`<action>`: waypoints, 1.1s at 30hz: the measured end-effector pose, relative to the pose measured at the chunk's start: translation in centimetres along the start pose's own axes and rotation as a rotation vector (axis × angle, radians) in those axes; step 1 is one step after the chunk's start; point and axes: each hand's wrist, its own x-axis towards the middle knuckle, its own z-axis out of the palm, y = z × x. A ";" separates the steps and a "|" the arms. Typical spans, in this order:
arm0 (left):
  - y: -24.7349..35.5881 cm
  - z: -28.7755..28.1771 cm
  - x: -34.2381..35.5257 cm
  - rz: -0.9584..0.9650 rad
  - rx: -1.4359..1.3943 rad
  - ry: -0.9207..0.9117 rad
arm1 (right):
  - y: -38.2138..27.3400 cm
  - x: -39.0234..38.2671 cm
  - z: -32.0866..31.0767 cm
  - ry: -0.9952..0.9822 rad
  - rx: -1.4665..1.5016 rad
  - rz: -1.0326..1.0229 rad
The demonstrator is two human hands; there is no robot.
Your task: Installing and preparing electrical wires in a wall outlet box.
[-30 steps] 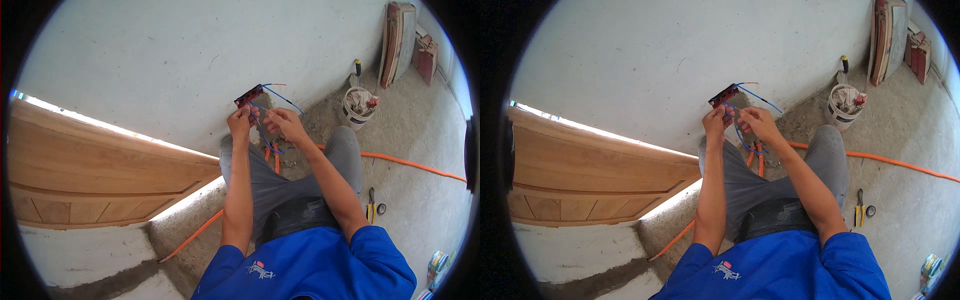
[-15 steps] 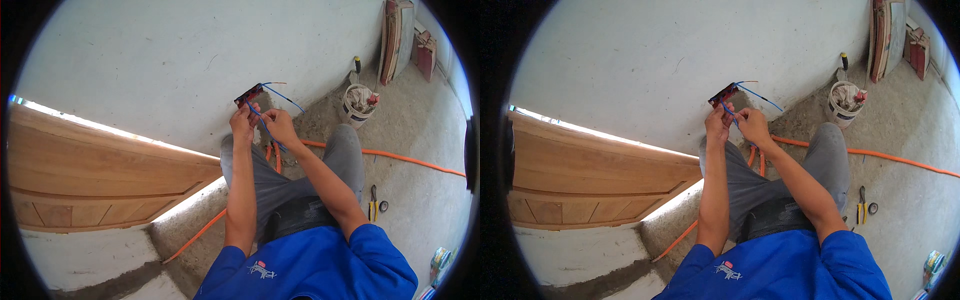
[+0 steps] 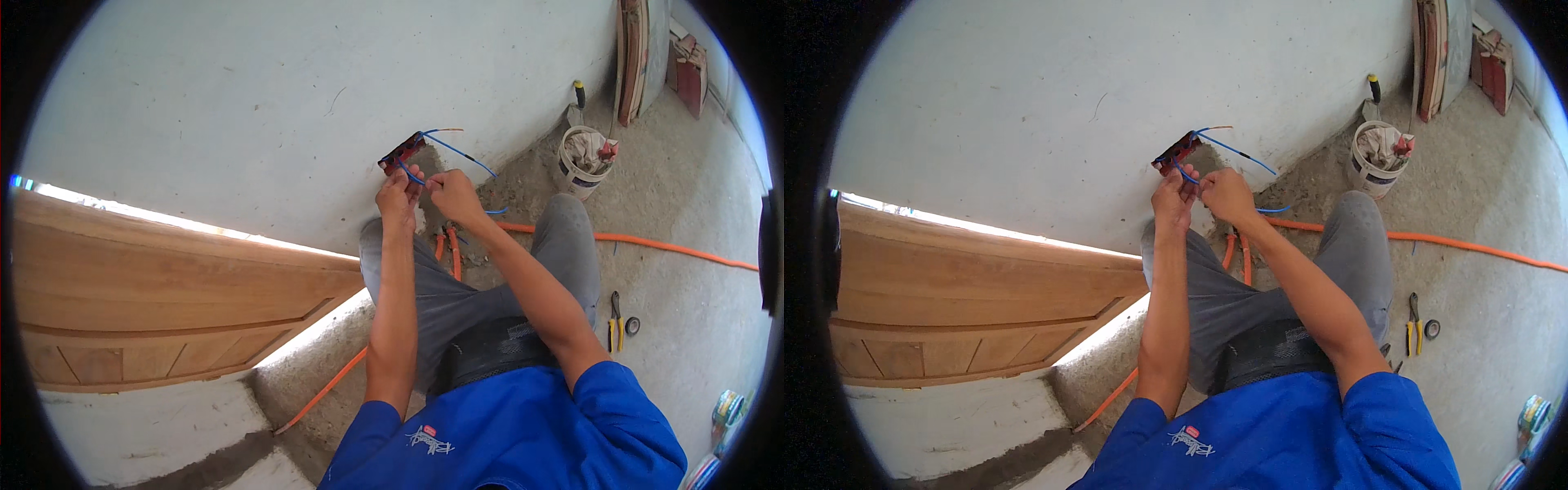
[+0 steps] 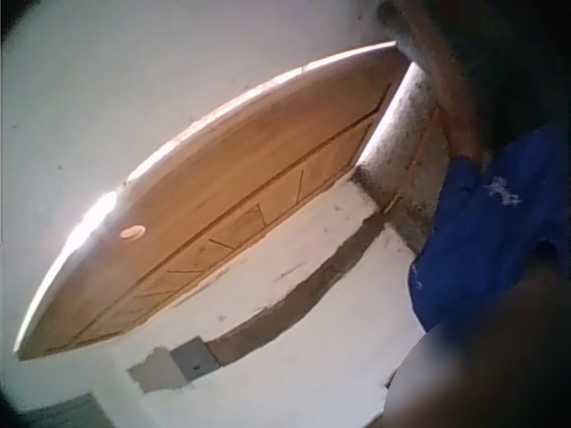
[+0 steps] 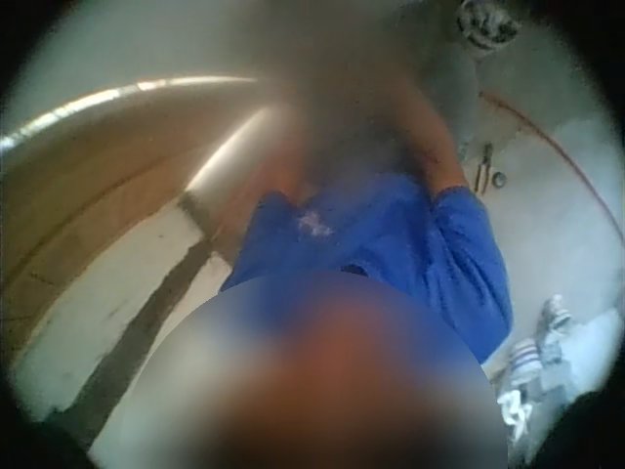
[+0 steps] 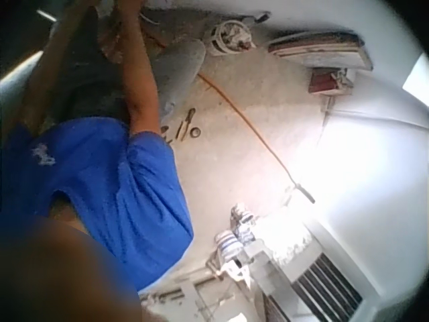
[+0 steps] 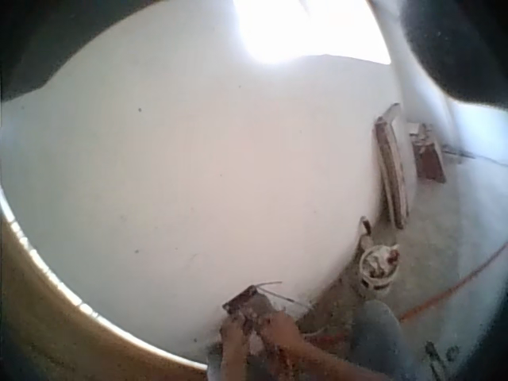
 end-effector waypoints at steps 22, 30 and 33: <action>4.9 -0.1 0.9 0.933 1.630 -0.678 | 1.6 2.9 -2.6 -0.236 -0.276 -0.219; 5.0 0.1 1.2 0.813 1.417 -0.680 | 2.4 4.1 -5.4 -0.609 0.455 0.244; 5.3 0.3 0.8 0.757 1.412 -0.652 | 3.1 4.2 -4.6 -0.552 0.541 0.297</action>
